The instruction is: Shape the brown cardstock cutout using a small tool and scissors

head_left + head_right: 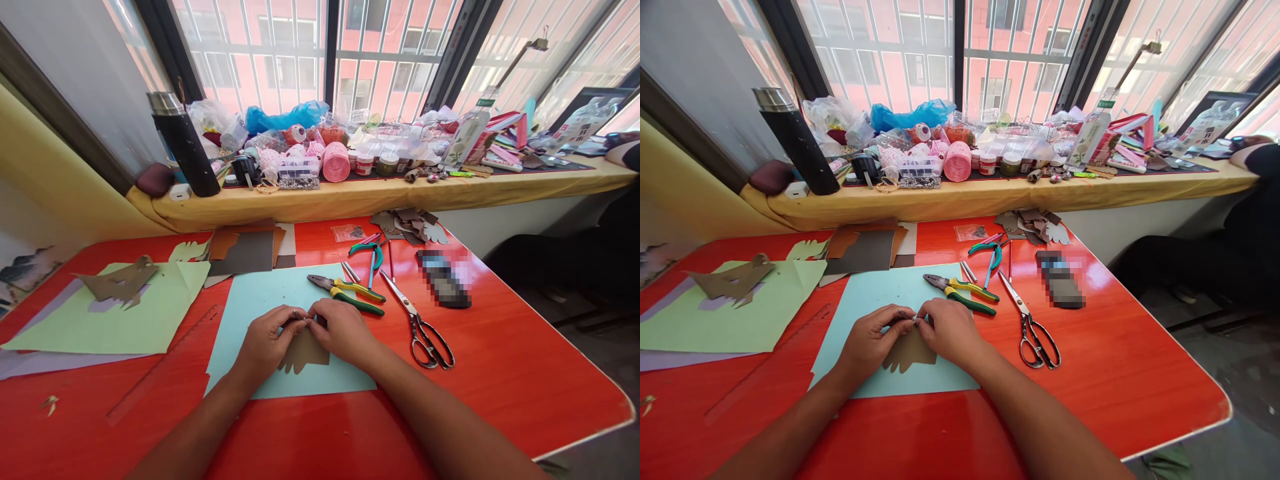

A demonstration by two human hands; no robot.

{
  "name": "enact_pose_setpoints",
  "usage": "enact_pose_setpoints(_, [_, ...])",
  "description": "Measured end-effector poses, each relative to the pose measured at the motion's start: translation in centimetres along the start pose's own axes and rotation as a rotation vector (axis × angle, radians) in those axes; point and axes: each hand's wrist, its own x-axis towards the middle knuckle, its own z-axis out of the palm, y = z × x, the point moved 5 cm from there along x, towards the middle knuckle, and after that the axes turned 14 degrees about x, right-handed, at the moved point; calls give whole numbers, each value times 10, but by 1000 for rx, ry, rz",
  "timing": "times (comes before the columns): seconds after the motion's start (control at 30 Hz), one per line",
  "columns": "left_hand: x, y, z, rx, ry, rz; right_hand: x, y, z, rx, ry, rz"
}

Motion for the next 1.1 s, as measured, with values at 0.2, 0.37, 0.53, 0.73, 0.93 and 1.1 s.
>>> enact_pose_setpoints(0.2, [1, 0, 0, -5, 6, 2, 0, 0, 0, -9, 3, 2])
enact_pose_setpoints(0.37, [2, 3, 1, -6, -18, 16, 0, 1, 0, -5, 9, -5])
enact_pose_setpoints(0.53, [3, 3, 1, -15, -40, -2, 0, 2, 0, 6, 13, -21])
enact_pose_setpoints(0.73, [3, 1, 2, -33, -54, -26, -1, 5, -4, 103, 16, -44])
enact_pose_setpoints(0.93, [3, -1, 3, -36, -58, -42, -1, 6, -3, 126, 17, -47])
enact_pose_setpoints(1.1, [3, -1, 2, -44, -55, -40, 0, 5, -2, 91, 14, -40])
